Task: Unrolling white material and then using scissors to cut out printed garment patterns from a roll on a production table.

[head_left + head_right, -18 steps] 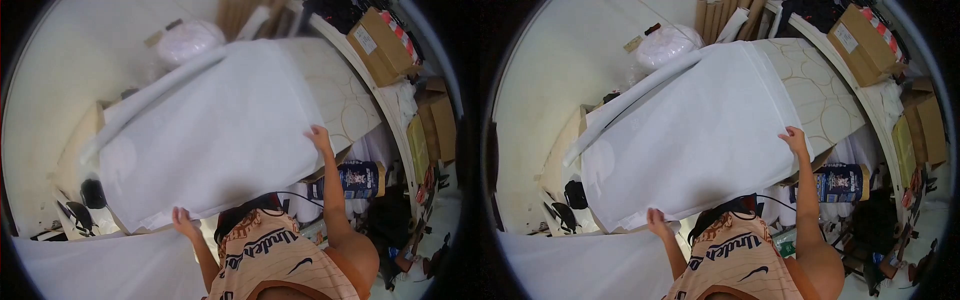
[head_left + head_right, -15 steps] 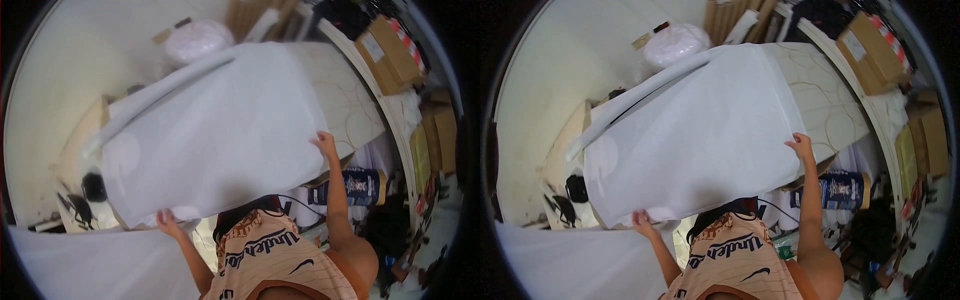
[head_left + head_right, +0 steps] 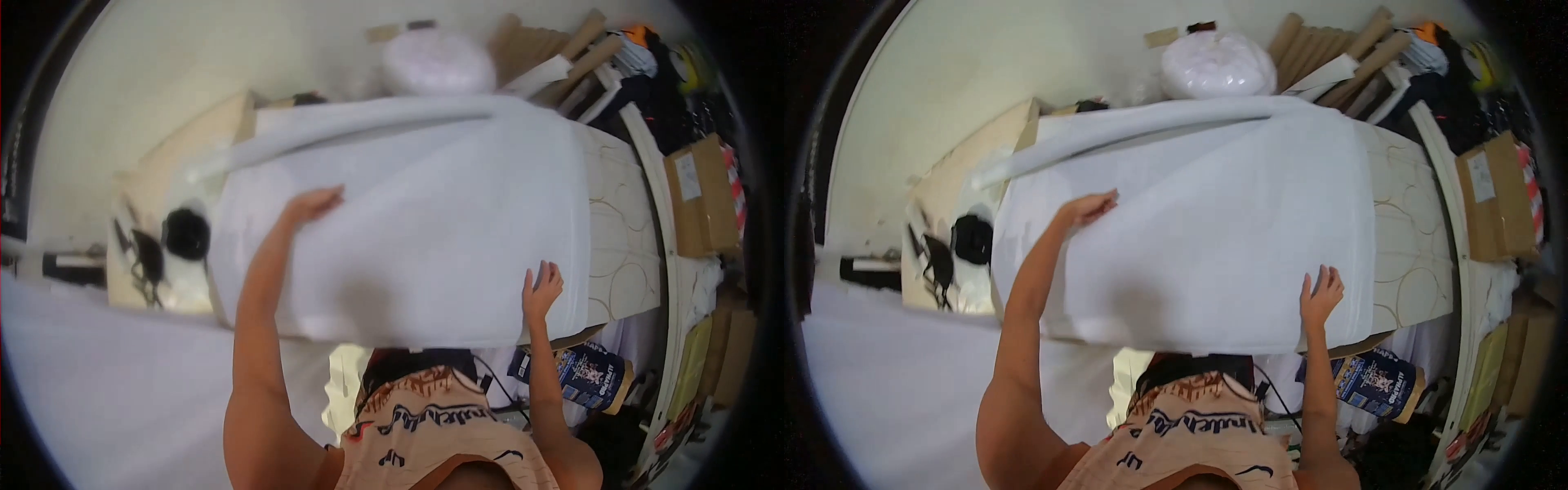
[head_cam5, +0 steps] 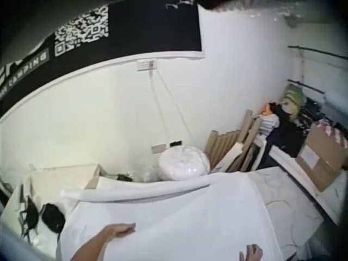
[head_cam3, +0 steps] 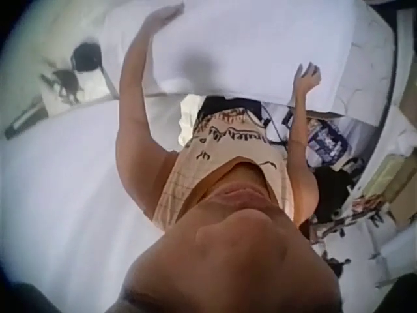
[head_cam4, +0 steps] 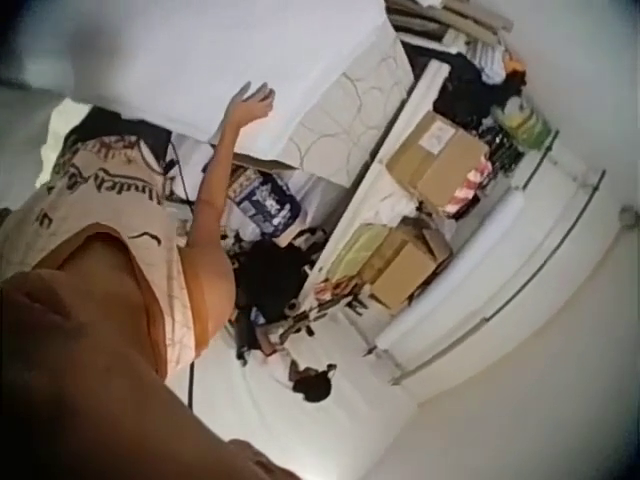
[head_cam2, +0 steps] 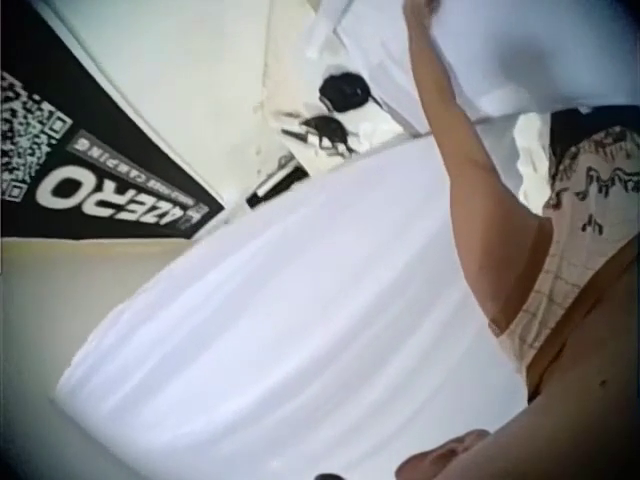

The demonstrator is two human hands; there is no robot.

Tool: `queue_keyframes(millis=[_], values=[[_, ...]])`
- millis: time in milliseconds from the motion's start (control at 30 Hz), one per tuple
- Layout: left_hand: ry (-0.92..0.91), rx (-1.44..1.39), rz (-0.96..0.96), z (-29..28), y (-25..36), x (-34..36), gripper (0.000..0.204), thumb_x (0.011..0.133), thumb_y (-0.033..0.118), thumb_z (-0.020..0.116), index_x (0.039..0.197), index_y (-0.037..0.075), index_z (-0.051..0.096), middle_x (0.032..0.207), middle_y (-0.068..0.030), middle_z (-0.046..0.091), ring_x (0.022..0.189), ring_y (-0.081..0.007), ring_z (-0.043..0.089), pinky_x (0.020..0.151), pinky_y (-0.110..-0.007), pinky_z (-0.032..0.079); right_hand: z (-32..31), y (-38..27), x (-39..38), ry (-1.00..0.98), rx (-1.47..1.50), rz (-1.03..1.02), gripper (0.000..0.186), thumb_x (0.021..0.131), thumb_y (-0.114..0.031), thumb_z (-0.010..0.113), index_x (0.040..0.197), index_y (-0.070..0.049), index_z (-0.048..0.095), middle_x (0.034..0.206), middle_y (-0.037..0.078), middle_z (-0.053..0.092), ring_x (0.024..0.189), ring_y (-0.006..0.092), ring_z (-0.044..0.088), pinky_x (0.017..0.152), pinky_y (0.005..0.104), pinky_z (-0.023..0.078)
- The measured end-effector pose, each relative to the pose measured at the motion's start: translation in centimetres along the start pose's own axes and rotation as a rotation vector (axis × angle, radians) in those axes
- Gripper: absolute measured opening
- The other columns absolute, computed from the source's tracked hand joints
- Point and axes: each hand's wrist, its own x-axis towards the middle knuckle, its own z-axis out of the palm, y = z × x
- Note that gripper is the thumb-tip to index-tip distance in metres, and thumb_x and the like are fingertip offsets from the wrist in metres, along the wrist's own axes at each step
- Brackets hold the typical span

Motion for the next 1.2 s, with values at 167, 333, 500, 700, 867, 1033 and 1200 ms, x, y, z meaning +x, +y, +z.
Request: queue_keyframes(millis=[167,333,500,700,867,1033,1200], values=[[-0.317,-0.388,0.028,11.2,-5.6,4.9,0.062,0.099,0.066,0.051,0.115,0.009,0.065,0.106,-0.0053,0.069,0.094,-0.0167,0.063,0.090,-0.034,0.053,-5.0,4.6,-2.0,-0.036,-0.139,0.115,0.044,0.091,-0.023,0.071,0.131,-0.007,0.063,0.137,0.019,0.055,0.124,0.0378,0.050,0.104,0.0501,0.038],[-0.461,-0.701,0.130,22.3,8.5,12.7,0.072,0.097,0.068,0.051,0.130,0.004,0.061,0.123,-0.0119,0.068,0.111,-0.0242,0.063,0.102,-0.038,0.049,-1.9,2.1,-0.2,-0.046,-0.073,0.100,0.044,0.088,-0.021,0.072,0.130,-0.007,0.063,0.136,0.018,0.055,0.122,0.0374,0.051,0.103,0.0489,0.038],[-0.366,-0.886,0.280,15.9,9.1,17.9,0.063,0.096,0.051,0.051,0.130,-0.001,0.060,0.130,-0.0183,0.066,0.118,-0.0296,0.063,0.109,-0.044,0.046,-0.6,1.1,1.6,-0.029,-0.065,0.071,0.045,0.086,-0.020,0.073,0.128,-0.006,0.063,0.134,0.017,0.056,0.120,0.0364,0.051,0.102,0.0488,0.038],[-0.768,-0.699,0.277,7.5,19.0,11.1,0.050,0.098,0.013,0.054,0.144,-0.005,0.046,0.145,-0.0193,0.055,0.131,-0.0291,0.056,0.117,-0.043,0.041,-2.1,3.5,0.9,-0.018,-0.122,0.061,0.047,0.086,-0.020,0.073,0.128,-0.006,0.062,0.134,0.017,0.056,0.118,0.0361,0.052,0.100,0.0489,0.040],[-0.711,-0.693,0.377,4.8,16.4,9.6,0.062,0.095,0.020,0.058,0.149,-0.005,0.040,0.146,-0.0229,0.052,0.132,-0.0323,0.055,0.116,-0.045,0.040,-1.9,2.8,0.1,-0.034,-0.111,0.069,0.045,0.086,-0.021,0.073,0.127,-0.006,0.063,0.135,0.017,0.056,0.119,0.0363,0.052,0.100,0.0489,0.040],[-0.988,-0.686,0.541,8.1,23.0,0.8,0.107,0.081,0.057,0.072,0.160,0.006,0.023,0.151,-0.0251,0.046,0.136,-0.0382,0.051,0.113,-0.052,0.041,-2.0,3.3,-0.6,-0.035,-0.142,0.078,0.046,0.086,-0.021,0.073,0.129,-0.006,0.063,0.136,0.017,0.055,0.122,0.0368,0.050,0.102,0.0485,0.039],[-1.156,-0.584,0.355,9.9,19.3,-2.8,0.107,0.082,0.049,0.075,0.161,0.003,0.020,0.145,-0.0248,0.053,0.133,-0.0360,0.053,0.117,-0.048,0.037,-1.1,1.5,1.0,0.036,-0.086,0.083,0.035,0.083,-0.017,0.076,0.114,-0.005,0.067,0.122,0.015,0.061,0.112,0.0348,0.056,0.097,0.0479,0.042]])
